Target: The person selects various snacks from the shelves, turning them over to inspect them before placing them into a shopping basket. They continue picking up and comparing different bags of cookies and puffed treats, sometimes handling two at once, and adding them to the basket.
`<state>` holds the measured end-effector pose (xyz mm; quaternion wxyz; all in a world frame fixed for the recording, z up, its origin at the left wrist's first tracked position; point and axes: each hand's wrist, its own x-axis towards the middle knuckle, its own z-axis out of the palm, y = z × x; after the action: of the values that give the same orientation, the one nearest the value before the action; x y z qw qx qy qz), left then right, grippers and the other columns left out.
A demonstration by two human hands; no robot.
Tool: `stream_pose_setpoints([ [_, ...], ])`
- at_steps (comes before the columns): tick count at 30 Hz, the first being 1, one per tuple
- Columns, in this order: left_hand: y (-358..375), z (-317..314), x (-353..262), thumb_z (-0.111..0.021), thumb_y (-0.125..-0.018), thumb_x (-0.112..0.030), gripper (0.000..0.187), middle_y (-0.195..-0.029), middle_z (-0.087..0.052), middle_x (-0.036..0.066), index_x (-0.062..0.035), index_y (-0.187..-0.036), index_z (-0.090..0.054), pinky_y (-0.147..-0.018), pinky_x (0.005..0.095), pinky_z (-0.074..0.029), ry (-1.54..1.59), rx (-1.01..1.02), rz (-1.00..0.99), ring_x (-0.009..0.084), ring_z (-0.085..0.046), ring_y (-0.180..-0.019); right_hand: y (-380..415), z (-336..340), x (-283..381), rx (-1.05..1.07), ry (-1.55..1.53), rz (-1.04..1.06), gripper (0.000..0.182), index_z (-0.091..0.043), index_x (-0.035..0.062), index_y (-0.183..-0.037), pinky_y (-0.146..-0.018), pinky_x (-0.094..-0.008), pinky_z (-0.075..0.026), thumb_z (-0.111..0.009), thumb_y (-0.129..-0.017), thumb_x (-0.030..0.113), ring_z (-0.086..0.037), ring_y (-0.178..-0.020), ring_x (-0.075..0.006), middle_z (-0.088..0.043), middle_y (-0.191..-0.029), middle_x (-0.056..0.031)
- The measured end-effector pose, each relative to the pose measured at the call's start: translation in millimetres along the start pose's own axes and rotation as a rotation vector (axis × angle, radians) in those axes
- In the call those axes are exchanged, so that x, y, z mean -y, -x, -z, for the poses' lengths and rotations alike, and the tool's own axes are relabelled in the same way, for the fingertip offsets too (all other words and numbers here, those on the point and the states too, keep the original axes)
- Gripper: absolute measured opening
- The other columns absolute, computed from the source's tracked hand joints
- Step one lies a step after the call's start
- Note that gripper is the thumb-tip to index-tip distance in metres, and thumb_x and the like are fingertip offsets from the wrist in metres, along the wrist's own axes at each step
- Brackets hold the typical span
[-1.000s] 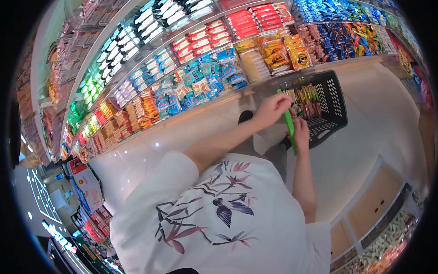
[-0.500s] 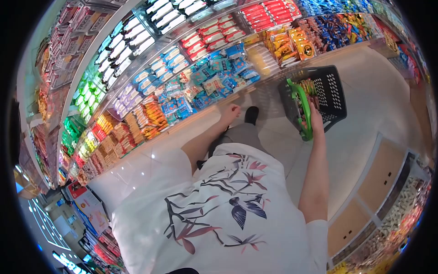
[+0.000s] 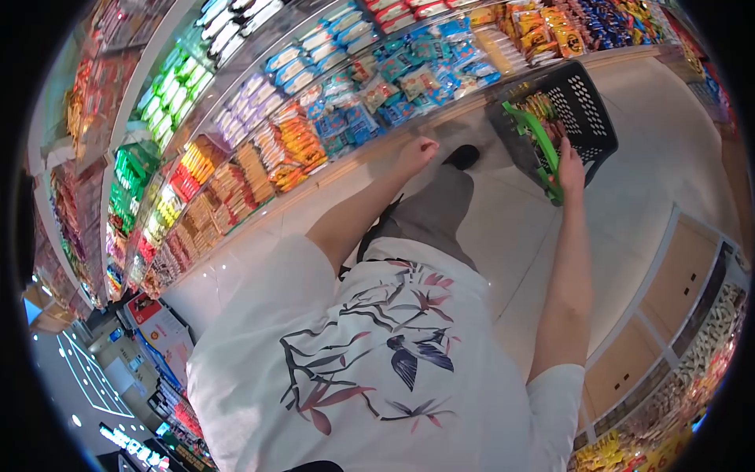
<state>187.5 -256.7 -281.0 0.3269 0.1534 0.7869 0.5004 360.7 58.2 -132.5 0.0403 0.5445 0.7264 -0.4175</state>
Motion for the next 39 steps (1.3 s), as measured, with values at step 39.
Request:
stream_pose_setpoints([
  [39,-161.3,145.2,28.2,-0.073,-0.071,-0.034,0.064,-0.123,-0.051,0.016,-0.0042,-0.120,-0.046,-0.093,0.0516,-0.041,-0.881,-0.229,0.108,0.0348,-0.049,-0.114,90.8,-98.0,18.9,-0.325,-0.143,-0.035,0.033,-0.064,0.0018,-0.105,-0.059,-0.0231,-0.043,-0.048,-0.098,0.030,-0.053,-0.062,-0.0076,-0.066,-0.077,-0.0050],
])
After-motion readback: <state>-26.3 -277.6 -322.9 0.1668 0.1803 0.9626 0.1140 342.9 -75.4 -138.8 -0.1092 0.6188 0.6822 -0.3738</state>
